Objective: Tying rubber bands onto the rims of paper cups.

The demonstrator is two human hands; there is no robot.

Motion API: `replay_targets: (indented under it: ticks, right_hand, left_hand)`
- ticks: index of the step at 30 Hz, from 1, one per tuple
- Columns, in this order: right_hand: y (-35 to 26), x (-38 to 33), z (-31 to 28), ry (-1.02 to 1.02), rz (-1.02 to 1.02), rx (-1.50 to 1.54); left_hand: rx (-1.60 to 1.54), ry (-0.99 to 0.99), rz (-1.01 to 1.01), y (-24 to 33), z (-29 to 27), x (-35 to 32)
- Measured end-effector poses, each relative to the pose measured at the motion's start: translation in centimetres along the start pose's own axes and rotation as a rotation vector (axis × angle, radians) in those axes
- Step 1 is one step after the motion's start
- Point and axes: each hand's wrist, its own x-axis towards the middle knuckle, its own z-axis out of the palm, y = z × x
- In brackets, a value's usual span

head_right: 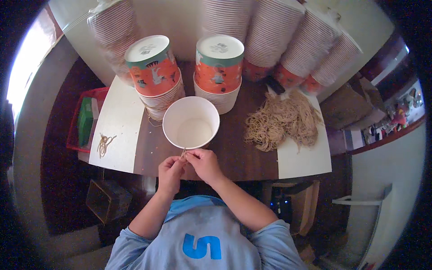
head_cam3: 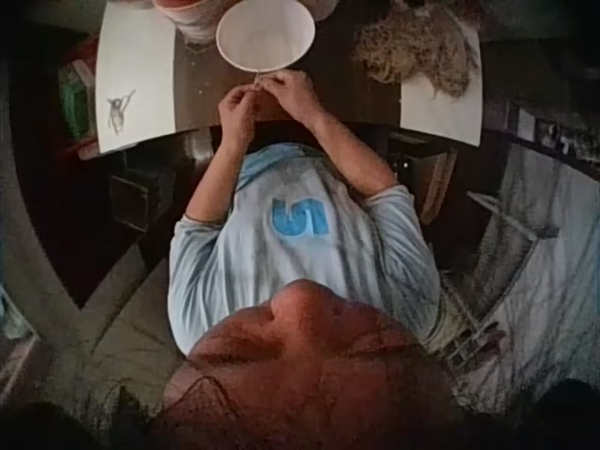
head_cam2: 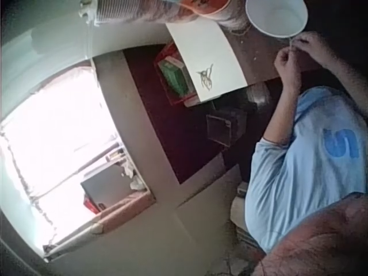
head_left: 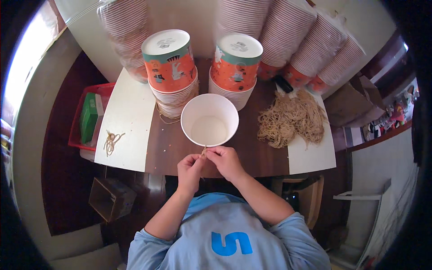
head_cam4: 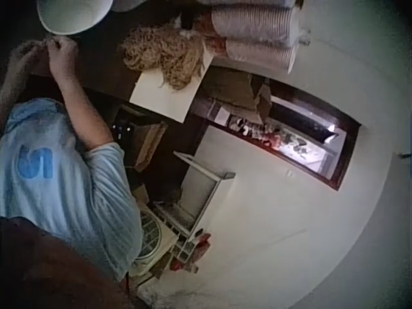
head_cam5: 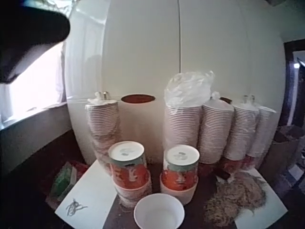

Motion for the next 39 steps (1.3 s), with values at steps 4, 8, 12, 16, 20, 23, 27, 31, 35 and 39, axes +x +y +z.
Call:
replay_targets:
  ticks: [4,8,12,16,20,23,27,31,35,39]
  right_hand:
    - [1.1,0.4,0.1,-0.129,0.181,0.467]
    - [0.0,-0.1,0.3,-0.142,0.271,0.558]
    - [0.1,-0.6,0.4,-0.128,0.135,0.382]
    - [1.0,-0.2,0.4,-0.119,0.179,0.494]
    - [1.2,-0.1,-0.1,-0.228,0.391,0.869]
    - [1.7,-0.1,0.0,-0.250,0.451,0.897]
    - [1.7,-0.2,0.3,-0.246,0.468,0.893]
    - [0.8,-0.4,0.7,-0.176,0.497,0.851]
    - [1.4,-0.6,0.7,-0.174,0.486,0.864]
    - [1.3,-0.6,1.3,-0.115,0.480,0.867]
  left_hand:
    - [-0.070,-0.057,-0.077,0.1,-0.6,0.0]
    - [-0.097,-0.072,-0.109,-0.2,-1.2,0.0]
    - [-0.066,-0.029,-0.071,-0.1,-0.9,-0.4]
    - [0.047,-0.030,0.058,0.0,-0.7,-0.5]
    - [0.057,-0.053,0.098,0.0,-0.8,-0.5]
    - [0.223,-0.009,0.226,-0.6,-1.0,-0.5]
    - [0.262,0.011,0.333,-0.6,-0.7,-0.9]
    - [0.490,0.078,0.615,-0.2,-0.6,-1.2]
    - [0.632,0.045,0.800,0.3,-0.3,-1.5]
    - [0.700,0.047,0.835,-0.1,-0.9,-0.8]
